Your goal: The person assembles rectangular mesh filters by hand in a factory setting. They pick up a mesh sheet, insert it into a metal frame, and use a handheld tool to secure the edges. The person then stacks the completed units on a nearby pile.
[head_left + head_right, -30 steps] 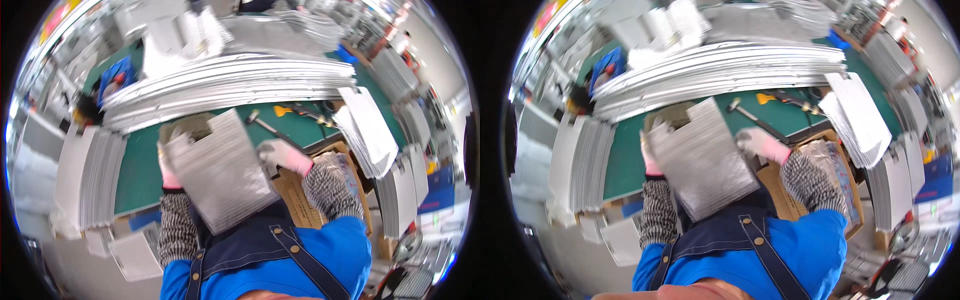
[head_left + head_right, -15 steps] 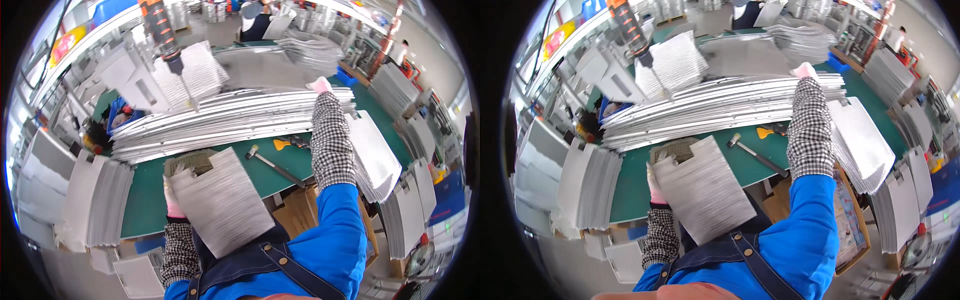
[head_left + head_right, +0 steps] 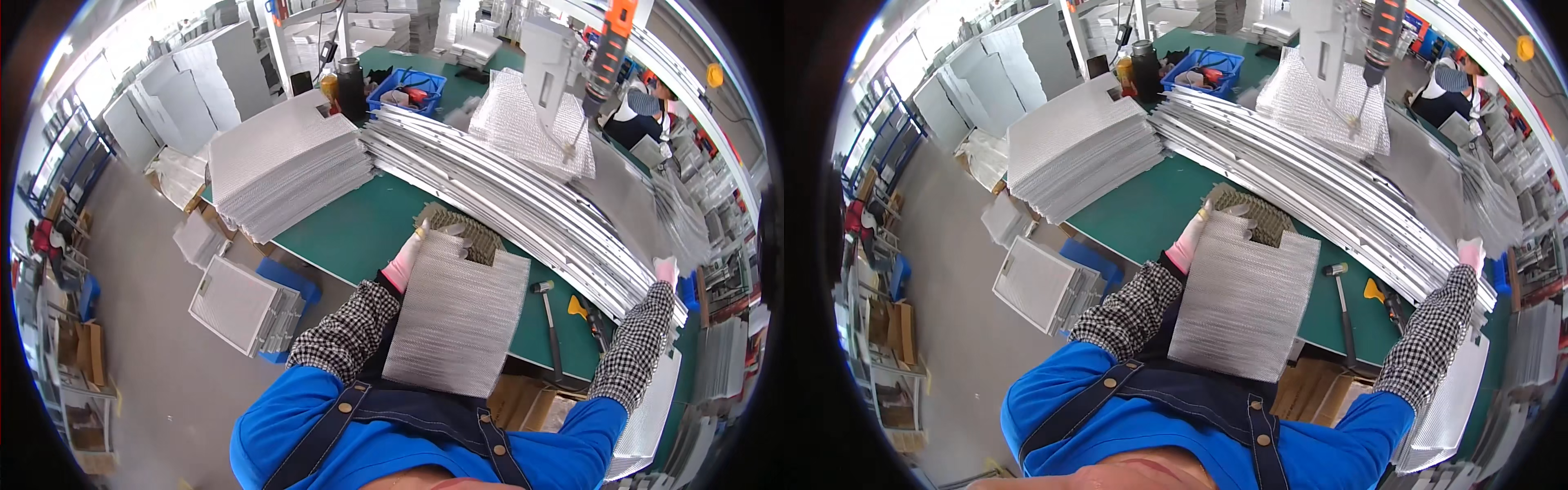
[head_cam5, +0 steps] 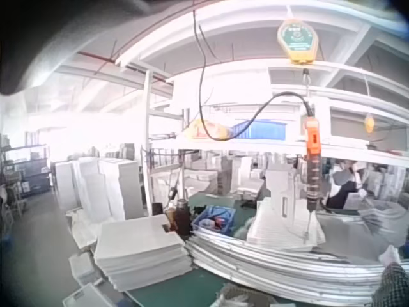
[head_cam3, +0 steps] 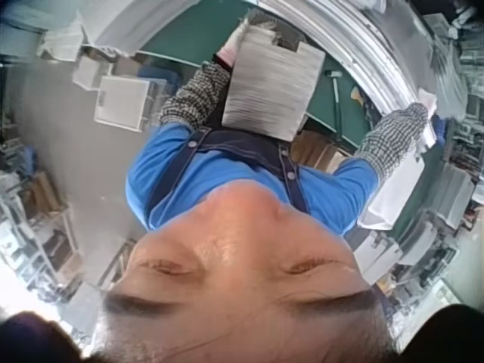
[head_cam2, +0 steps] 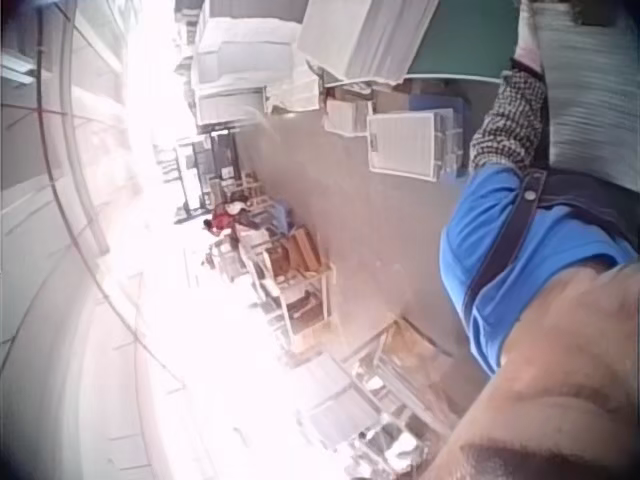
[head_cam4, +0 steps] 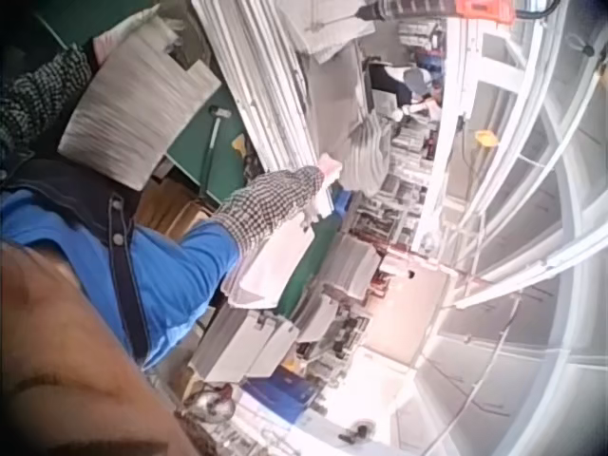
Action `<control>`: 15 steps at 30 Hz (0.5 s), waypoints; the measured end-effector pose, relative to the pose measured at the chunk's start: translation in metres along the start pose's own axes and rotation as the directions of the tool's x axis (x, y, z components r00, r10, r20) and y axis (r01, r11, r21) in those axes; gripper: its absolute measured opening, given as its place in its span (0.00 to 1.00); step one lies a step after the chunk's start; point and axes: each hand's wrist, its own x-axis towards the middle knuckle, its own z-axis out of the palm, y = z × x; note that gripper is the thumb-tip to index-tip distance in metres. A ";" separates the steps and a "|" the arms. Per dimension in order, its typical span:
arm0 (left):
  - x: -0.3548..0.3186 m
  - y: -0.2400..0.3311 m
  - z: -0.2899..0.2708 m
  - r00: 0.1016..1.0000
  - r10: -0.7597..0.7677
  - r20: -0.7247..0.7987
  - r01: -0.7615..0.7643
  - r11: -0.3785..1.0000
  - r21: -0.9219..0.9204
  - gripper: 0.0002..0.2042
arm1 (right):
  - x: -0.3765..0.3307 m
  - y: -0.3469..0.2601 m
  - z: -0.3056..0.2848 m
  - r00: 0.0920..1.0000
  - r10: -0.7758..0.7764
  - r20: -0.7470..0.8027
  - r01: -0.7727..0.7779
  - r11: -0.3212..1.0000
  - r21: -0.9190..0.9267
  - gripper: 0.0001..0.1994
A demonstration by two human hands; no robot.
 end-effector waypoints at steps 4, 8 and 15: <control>0.034 -0.017 0.012 0.988 -0.061 0.141 0.062 0.998 0.000 0.52 | 0.092 0.161 0.008 0.990 0.053 -0.129 -0.032 0.987 0.160 0.33; 0.008 -0.001 0.006 0.997 0.019 0.075 -0.022 0.999 0.039 0.53 | 0.090 0.098 0.044 0.988 0.077 0.134 -0.133 0.869 0.477 0.30; 0.012 -0.005 -0.011 0.993 0.003 0.120 0.008 0.996 -0.086 0.50 | 0.099 0.081 0.043 0.992 0.081 0.099 -0.106 0.953 0.283 0.23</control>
